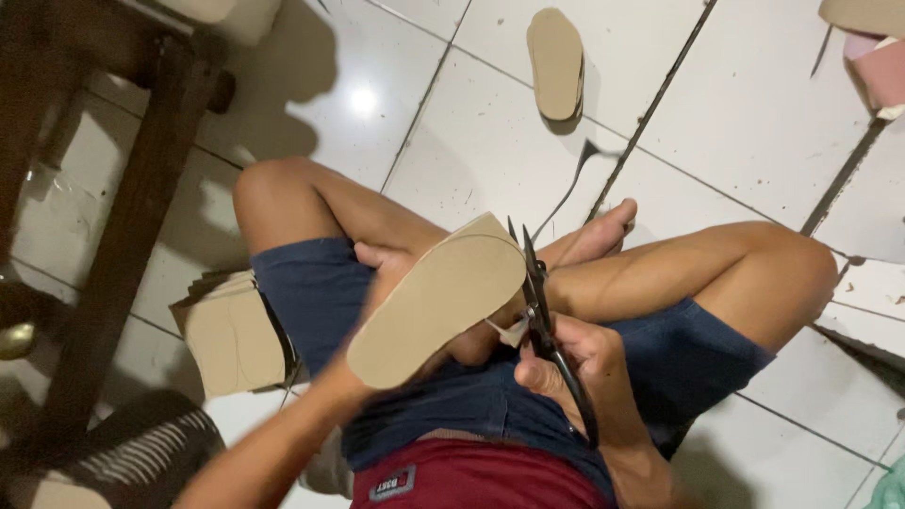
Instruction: The person sits cross-legged on the floor and cuts insole shapes from a sheet of stiff board using large scissors, following a drawn outline. They trim the edges of each cut insole, set finished pieces on the floor, and pick up new sheets to continue cutting.
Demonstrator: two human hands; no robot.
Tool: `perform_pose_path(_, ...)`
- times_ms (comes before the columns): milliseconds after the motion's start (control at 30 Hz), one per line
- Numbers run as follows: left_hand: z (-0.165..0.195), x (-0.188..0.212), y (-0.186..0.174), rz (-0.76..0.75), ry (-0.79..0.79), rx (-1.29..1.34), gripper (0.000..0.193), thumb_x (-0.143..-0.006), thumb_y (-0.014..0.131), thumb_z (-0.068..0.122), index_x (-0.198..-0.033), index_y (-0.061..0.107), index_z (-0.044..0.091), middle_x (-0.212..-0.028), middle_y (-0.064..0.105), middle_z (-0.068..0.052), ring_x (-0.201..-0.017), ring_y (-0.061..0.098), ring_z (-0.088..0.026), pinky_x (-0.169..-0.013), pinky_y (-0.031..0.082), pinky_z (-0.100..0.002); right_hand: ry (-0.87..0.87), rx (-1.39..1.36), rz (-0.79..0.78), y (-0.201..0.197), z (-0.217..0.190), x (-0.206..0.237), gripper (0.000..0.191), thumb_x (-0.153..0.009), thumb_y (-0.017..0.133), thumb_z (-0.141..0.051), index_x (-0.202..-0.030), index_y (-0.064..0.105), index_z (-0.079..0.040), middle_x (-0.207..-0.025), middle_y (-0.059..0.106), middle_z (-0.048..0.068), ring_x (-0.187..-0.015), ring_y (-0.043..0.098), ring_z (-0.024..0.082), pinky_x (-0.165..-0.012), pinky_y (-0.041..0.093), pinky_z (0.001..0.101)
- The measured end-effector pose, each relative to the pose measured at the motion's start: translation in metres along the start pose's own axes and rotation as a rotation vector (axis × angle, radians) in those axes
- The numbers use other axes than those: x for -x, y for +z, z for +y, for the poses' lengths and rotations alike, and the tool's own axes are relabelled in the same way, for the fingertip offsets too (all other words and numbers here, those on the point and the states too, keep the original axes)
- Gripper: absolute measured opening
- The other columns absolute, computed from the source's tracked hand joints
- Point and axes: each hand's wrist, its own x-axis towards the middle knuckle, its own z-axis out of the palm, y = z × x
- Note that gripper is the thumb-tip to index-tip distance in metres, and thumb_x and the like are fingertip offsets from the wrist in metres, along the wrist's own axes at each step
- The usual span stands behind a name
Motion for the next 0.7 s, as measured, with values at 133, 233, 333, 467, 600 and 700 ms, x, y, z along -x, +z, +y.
perform_pose_path(133,-0.02,0.021,0.035,0.285,0.029,0.06,0.036,-0.1,0.059,0.03,-0.116,0.069,0.0,-0.086,0.07,-0.006,-0.071,0.063,-0.012,-0.062,0.05,-0.027,0.025,-0.01,0.012,0.008,-0.007,-0.003,0.057,-0.077,0.082,-0.053,-0.09,0.069,0.001,-0.071,0.055,-0.003,-0.062,0.045,0.007,-0.053,0.035,0.0222)
perform_pose_path(233,-0.021,0.025,0.044,0.35,-0.173,0.338,0.037,-0.103,0.055,0.032,-0.12,0.066,0.001,-0.089,0.068,-0.006,-0.073,0.061,-0.012,-0.064,0.049,-0.027,-0.082,0.013,0.031,0.015,-0.015,-0.009,0.06,-0.084,0.078,-0.059,-0.09,0.066,-0.001,-0.078,0.055,-0.005,-0.069,0.048,0.006,-0.059,0.038,0.021)
perform_pose_path(333,-0.013,0.028,0.048,0.259,-0.328,0.487,0.038,-0.104,0.052,0.033,-0.123,0.064,0.002,-0.087,0.066,-0.004,-0.071,0.059,-0.011,-0.062,0.047,-0.026,-0.29,-0.19,-0.032,0.016,-0.019,-0.012,0.073,-0.094,0.072,-0.067,-0.117,0.06,0.0,-0.097,0.064,-0.004,-0.088,0.057,0.005,-0.075,0.046,0.0202)
perform_pose_path(467,-0.01,0.028,0.042,0.239,-0.235,0.452,0.032,-0.106,0.054,0.028,-0.116,0.066,0.0,-0.084,0.067,-0.003,-0.071,0.059,-0.01,-0.064,0.047,-0.025,-0.142,-0.09,0.021,0.013,-0.014,-0.009,0.078,-0.082,0.072,-0.071,-0.105,0.067,0.003,-0.086,0.06,0.0,-0.077,0.053,0.008,-0.065,0.041,0.022)
perform_pose_path(600,-0.012,0.026,0.028,0.234,-0.176,0.275,0.031,-0.106,0.056,0.027,-0.109,0.071,-0.001,-0.078,0.066,-0.002,-0.07,0.061,-0.01,-0.065,0.048,-0.025,0.021,-0.137,-0.001,0.01,-0.005,-0.002,0.081,-0.073,0.078,-0.069,-0.103,0.072,0.007,-0.074,0.057,0.004,-0.065,0.048,0.011,-0.057,0.034,0.0235)
perform_pose_path(700,-0.007,0.024,0.02,0.132,-0.178,0.249,0.034,-0.104,0.055,0.029,-0.111,0.072,0.001,-0.079,0.07,0.0,-0.071,0.064,-0.008,-0.066,0.051,-0.024,-0.112,-0.173,-0.032,0.008,-0.003,-0.003,0.08,-0.082,0.075,-0.071,-0.111,0.068,0.004,-0.083,0.059,0.0,-0.074,0.051,0.008,-0.062,0.038,0.0221)
